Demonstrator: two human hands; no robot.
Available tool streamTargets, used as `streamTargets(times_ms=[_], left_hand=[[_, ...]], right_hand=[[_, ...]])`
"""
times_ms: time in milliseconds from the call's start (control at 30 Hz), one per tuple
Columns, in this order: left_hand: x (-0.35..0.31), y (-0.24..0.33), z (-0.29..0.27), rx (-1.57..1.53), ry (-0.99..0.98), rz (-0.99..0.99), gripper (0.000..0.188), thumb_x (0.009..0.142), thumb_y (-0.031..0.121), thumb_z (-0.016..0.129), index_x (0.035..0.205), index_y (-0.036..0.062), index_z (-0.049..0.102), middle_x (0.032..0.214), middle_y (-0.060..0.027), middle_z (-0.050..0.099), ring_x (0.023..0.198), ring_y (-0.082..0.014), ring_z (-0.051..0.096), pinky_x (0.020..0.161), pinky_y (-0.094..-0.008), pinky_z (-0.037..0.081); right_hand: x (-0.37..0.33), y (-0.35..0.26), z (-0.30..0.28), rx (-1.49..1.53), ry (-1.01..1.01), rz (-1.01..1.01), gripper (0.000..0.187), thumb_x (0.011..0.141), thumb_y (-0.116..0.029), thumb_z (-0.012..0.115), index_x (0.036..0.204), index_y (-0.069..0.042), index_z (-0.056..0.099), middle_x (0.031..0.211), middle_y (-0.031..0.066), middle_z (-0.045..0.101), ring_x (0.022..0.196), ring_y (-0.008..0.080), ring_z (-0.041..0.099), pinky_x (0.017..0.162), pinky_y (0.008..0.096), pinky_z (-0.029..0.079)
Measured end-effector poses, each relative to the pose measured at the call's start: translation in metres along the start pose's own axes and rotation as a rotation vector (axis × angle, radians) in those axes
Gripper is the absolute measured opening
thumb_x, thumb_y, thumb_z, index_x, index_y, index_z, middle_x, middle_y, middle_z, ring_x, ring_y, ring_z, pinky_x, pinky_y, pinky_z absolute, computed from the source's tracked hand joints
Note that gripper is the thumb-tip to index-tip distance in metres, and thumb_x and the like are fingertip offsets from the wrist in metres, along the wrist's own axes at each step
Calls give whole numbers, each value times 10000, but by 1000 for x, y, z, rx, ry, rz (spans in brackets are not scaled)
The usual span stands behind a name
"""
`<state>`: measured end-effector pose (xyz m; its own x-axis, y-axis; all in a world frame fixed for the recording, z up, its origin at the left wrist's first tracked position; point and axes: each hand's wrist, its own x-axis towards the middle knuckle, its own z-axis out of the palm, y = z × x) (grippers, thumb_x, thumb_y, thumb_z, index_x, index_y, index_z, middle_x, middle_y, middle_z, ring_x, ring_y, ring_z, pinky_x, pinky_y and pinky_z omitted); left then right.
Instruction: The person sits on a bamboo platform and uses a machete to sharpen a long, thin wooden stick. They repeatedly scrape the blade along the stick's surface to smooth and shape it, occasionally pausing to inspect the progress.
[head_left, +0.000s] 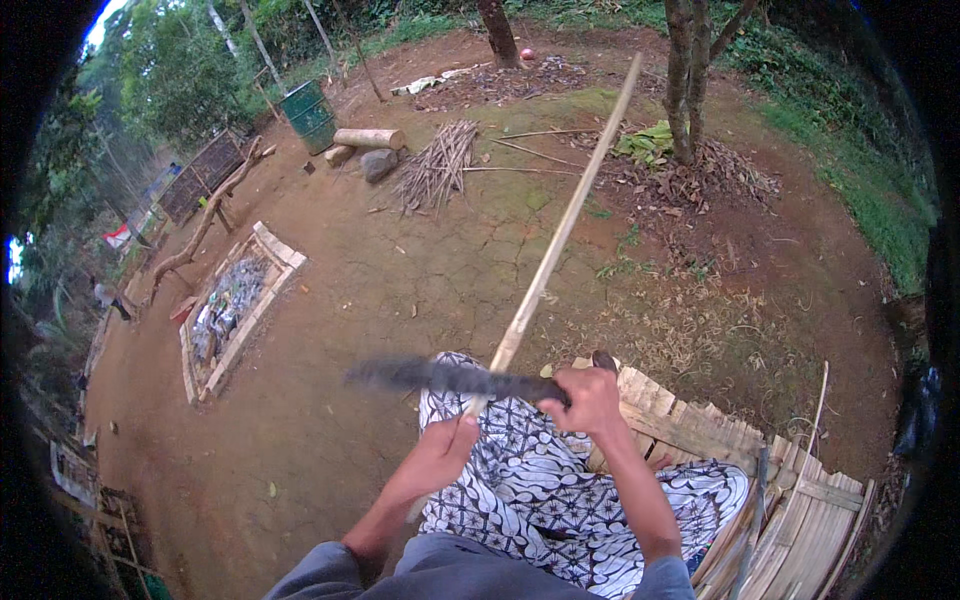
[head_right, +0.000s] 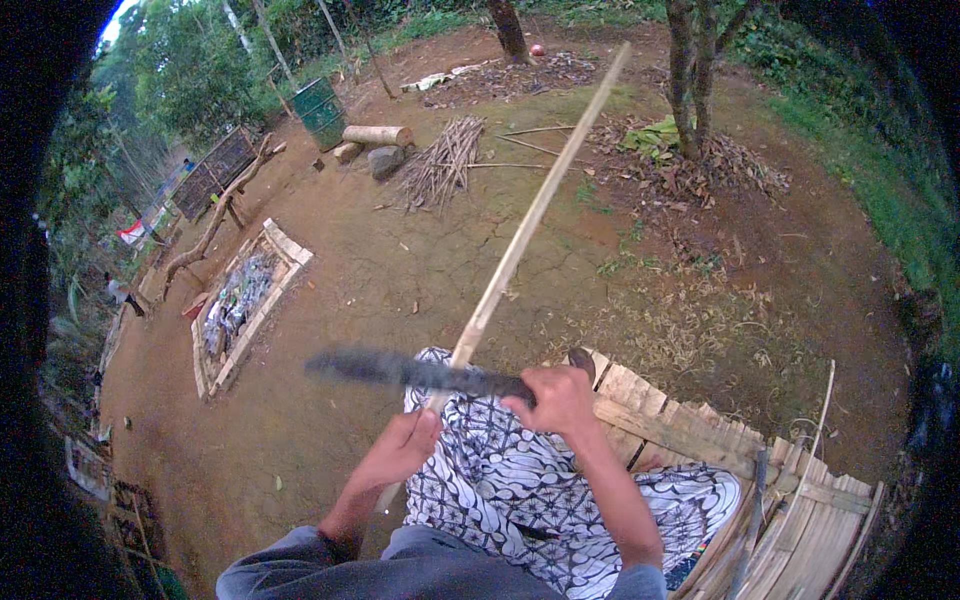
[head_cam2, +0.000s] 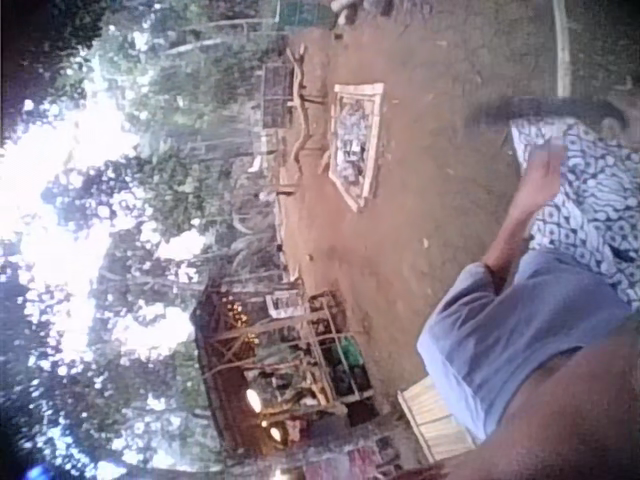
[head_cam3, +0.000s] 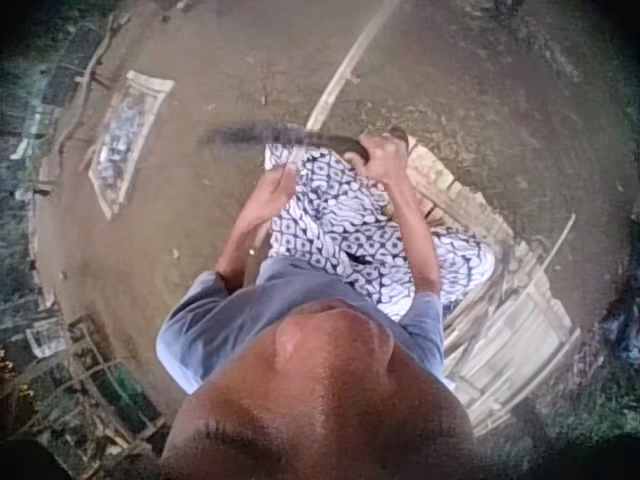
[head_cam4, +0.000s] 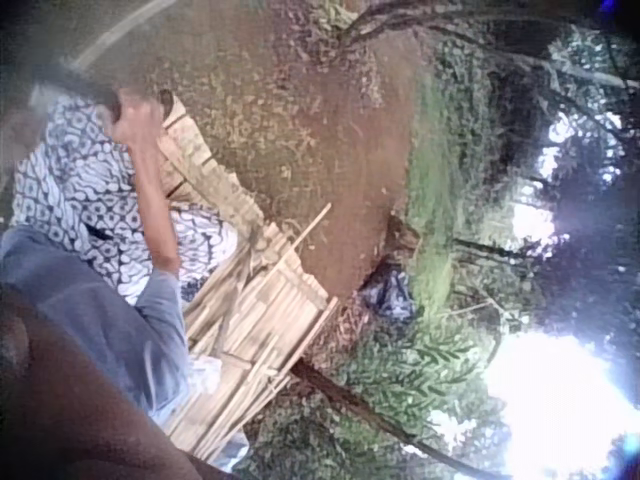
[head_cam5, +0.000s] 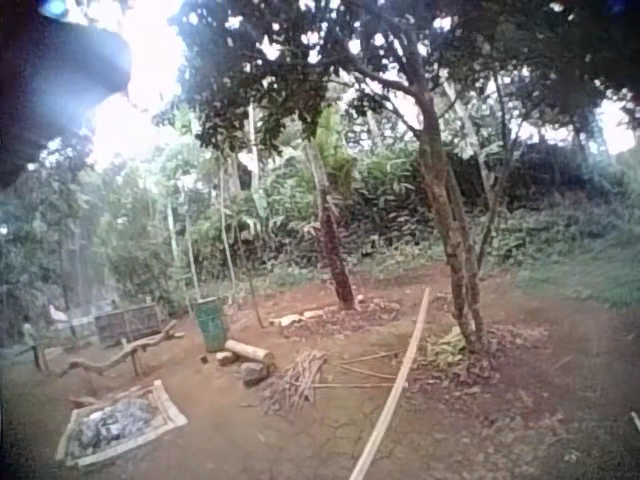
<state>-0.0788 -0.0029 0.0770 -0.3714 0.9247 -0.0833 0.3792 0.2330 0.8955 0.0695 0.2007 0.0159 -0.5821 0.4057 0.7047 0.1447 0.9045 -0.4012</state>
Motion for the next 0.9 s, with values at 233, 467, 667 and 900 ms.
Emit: streamTargets(times_ms=[233,467,667,900], left_hand=[[12,10,1,306,-38,-52,396,987,292,340,728,19,464,575,-2,385,558,-125,382,506,-318,358],[6,-28,17,17,49,-59,344,970,263,388,821,-10,536,621,-34,481,622,-148,447,579,-337,398],[4,-4,20,17,-101,-253,369,971,260,396,769,-19,529,606,-9,438,606,-104,399,543,-325,382],[5,-13,9,-3,-173,-243,391,993,302,352,708,58,464,585,51,388,520,-62,357,467,-239,314]], right_hand=[[-31,42,5,-7,11,117,535,762,-570,560,591,-65,516,505,105,509,484,299,560,450,383,438],[-22,-13,10,45,-45,-6,519,728,-561,598,606,-61,535,518,90,500,479,266,553,478,374,442],[-36,60,5,-200,-6,563,470,793,-500,546,646,-54,573,528,131,547,515,308,584,498,403,461],[-44,12,16,-16,-98,287,459,792,-496,555,698,-49,607,554,143,568,542,318,607,522,404,479]])
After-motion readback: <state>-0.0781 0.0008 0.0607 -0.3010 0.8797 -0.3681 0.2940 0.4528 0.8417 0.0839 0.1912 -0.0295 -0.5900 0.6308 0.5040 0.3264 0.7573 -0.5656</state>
